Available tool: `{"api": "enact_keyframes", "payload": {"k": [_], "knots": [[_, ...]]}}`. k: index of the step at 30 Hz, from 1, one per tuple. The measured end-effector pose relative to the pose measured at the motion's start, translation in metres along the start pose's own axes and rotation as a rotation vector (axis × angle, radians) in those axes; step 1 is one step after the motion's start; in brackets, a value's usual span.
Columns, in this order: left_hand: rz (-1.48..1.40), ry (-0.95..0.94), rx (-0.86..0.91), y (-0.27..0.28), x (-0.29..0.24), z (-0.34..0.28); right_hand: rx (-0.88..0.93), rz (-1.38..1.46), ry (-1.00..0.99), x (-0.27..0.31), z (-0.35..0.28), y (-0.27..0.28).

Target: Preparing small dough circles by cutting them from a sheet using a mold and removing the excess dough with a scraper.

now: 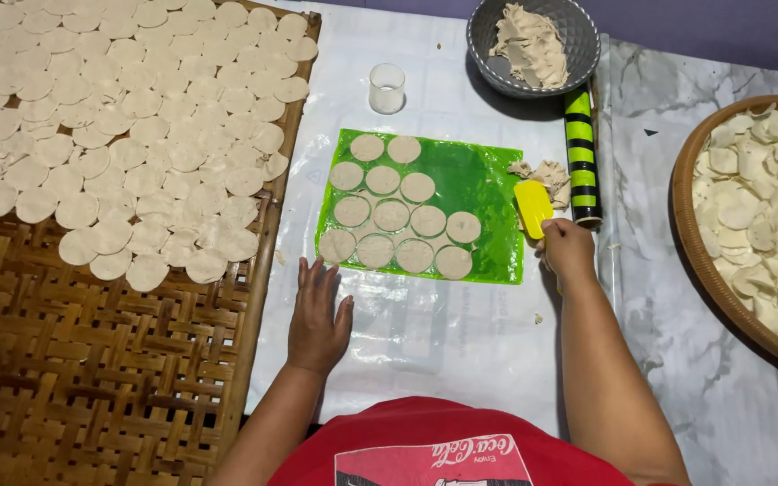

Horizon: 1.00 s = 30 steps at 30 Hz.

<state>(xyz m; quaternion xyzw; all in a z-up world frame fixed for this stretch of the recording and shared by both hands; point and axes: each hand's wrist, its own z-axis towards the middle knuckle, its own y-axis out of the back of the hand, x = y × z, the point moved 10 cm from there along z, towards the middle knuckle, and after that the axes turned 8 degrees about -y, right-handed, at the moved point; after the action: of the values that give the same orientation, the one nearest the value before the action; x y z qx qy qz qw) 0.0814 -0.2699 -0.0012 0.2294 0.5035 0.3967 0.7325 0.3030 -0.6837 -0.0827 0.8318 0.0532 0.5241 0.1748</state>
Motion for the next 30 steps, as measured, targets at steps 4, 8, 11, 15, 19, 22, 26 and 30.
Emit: {"api": "enact_keyframes", "payload": {"k": [4, 8, 11, 15, 19, 22, 26, 30], "knots": [[-0.014, 0.014, -0.025, 0.002, 0.0, 0.0, 0.113, -0.123, -0.174, -0.003, -0.005, 0.006], [0.009, 0.037, -0.001, 0.001, 0.0, 0.0, 0.175, -0.136, -0.3, -0.036, -0.022, 0.024], [0.015, 0.05, 0.003, -0.002, 0.002, 0.001, 0.144, -0.161, -0.244, -0.047, -0.032, 0.034], [0.016, 0.063, -0.015, 0.001, 0.002, 0.001, -0.062, -0.582, 0.285, 0.011, -0.077, 0.024], [0.032, 0.074, -0.02, 0.0, 0.005, -0.001, -0.22, -0.806, 0.483, 0.054, -0.121, -0.003], [0.038, 0.081, -0.015, 0.0, 0.004, -0.001, -0.308, -1.041, 0.634, 0.067, -0.13, -0.023], [0.037, 0.071, -0.031, 0.003, 0.001, 0.001, -0.356, -1.157, 0.753, 0.086, -0.136, -0.04], [0.041, 0.061, -0.041, 0.004, -0.001, 0.002, -0.363, -1.151, 0.838, 0.09, -0.135, -0.043]]}}
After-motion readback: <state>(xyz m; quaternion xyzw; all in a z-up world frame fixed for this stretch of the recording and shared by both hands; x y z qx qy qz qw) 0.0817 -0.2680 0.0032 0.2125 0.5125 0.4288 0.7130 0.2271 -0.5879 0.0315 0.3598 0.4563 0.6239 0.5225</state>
